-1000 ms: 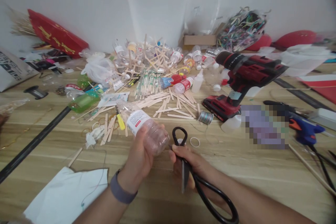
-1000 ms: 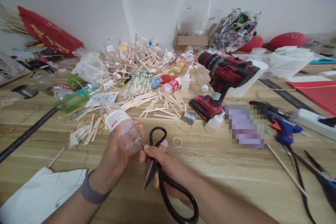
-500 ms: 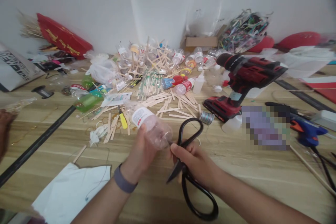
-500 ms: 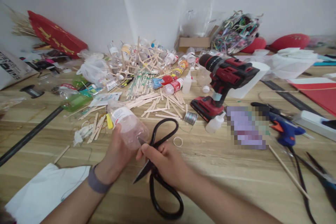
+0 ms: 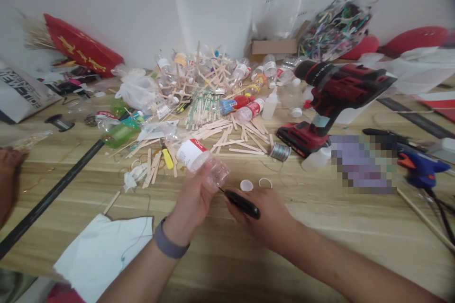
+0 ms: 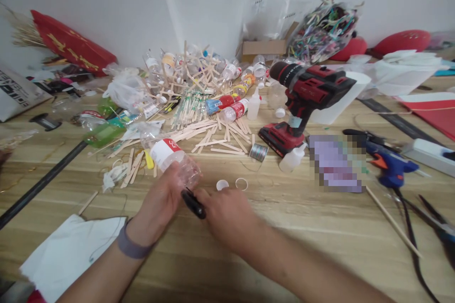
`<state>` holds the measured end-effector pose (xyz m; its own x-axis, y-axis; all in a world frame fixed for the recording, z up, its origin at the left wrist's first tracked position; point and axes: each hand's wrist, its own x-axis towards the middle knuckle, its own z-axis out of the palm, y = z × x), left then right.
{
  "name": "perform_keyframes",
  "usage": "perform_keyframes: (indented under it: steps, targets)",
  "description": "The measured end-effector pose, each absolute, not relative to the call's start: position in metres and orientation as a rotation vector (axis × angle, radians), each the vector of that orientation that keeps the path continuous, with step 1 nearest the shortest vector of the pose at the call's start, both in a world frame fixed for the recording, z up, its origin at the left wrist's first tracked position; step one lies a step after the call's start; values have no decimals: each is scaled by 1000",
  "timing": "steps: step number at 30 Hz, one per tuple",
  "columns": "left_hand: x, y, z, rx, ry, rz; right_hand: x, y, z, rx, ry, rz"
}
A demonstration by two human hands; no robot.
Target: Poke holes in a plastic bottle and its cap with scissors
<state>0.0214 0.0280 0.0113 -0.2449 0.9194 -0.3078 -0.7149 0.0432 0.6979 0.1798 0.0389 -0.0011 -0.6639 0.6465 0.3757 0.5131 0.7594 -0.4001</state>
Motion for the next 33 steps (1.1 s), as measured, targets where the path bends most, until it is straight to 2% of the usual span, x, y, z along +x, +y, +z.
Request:
perform_keyframes:
  steps: [7,11,15,17,20,22,25,27,33]
  targets:
    - [20,27,8,396,912,1493,165,32,1,-941,-1689,1872]
    - [20,25,12,431,916,1536,162,23,-3,-884,-1181,2317]
    - [18,23,17,482,827,1542,163,19,-3,-818,-913,2478]
    - [16,23,18,491,809,1539,165,23,1,-824,-1125,2407]
    - [13,26,19,443,842,1531,170,34,11,-944,-1618,2069]
    - [12,27,21,380,852,1523,173,41,16,-1028,-1946,1673]
    - [13,28,24,316,845,1510,177,45,17,-1073,-2462,800]
    - [15,27,24,319,858,1519,177,43,15,-1090,-2635,415]
    - [22,26,21,329,967,1527,176,33,16,-907,-2850,-16]
